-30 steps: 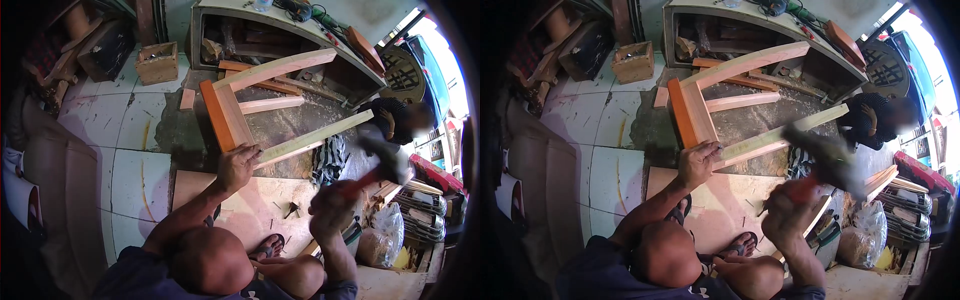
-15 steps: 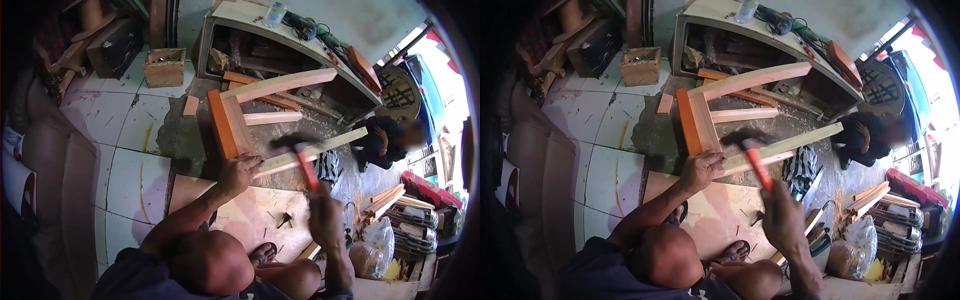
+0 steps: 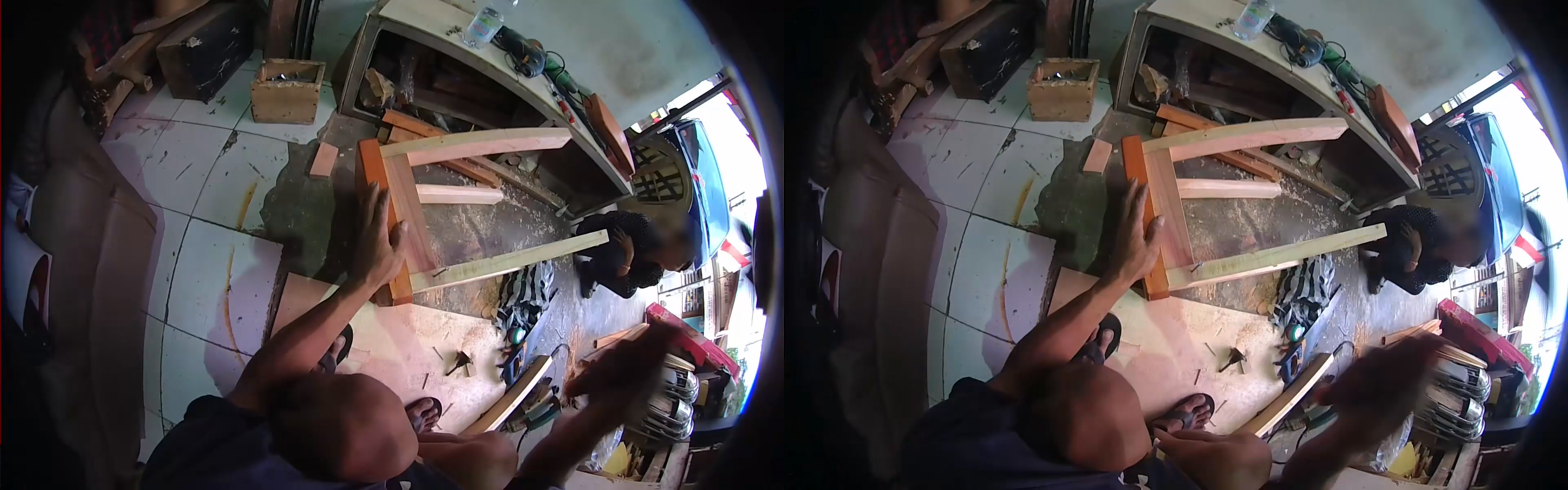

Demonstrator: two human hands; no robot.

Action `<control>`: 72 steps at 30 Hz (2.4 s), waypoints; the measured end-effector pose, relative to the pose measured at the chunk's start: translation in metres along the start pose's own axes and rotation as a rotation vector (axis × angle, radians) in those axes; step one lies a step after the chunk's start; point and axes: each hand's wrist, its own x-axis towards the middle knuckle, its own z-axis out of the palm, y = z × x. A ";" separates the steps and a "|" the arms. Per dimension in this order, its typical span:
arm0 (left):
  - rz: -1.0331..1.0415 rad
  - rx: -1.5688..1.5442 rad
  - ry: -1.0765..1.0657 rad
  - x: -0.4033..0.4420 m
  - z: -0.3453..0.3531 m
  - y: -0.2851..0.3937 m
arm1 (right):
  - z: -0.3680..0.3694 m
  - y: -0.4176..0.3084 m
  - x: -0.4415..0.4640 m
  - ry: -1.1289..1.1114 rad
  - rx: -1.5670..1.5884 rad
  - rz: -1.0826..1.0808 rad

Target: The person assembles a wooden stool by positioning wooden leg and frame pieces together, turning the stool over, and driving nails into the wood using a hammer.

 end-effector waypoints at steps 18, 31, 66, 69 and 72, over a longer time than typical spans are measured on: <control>0.022 0.037 0.045 -0.008 -0.007 -0.004 | 0.102 0.090 0.009 -0.186 -1.442 0.517; 0.044 0.205 0.053 -0.003 0.005 0.003 | 0.087 0.064 0.017 -0.215 -1.596 0.583; 0.111 0.179 0.096 -0.004 0.007 0.008 | 0.053 0.062 -0.024 0.599 -0.677 0.395; 0.032 0.050 0.067 -0.006 0.005 0.013 | 0.055 0.061 -0.024 0.474 -1.032 -0.040; 0.045 0.141 0.078 -0.005 0.004 0.010 | 0.059 0.122 -0.020 -0.049 -1.688 0.496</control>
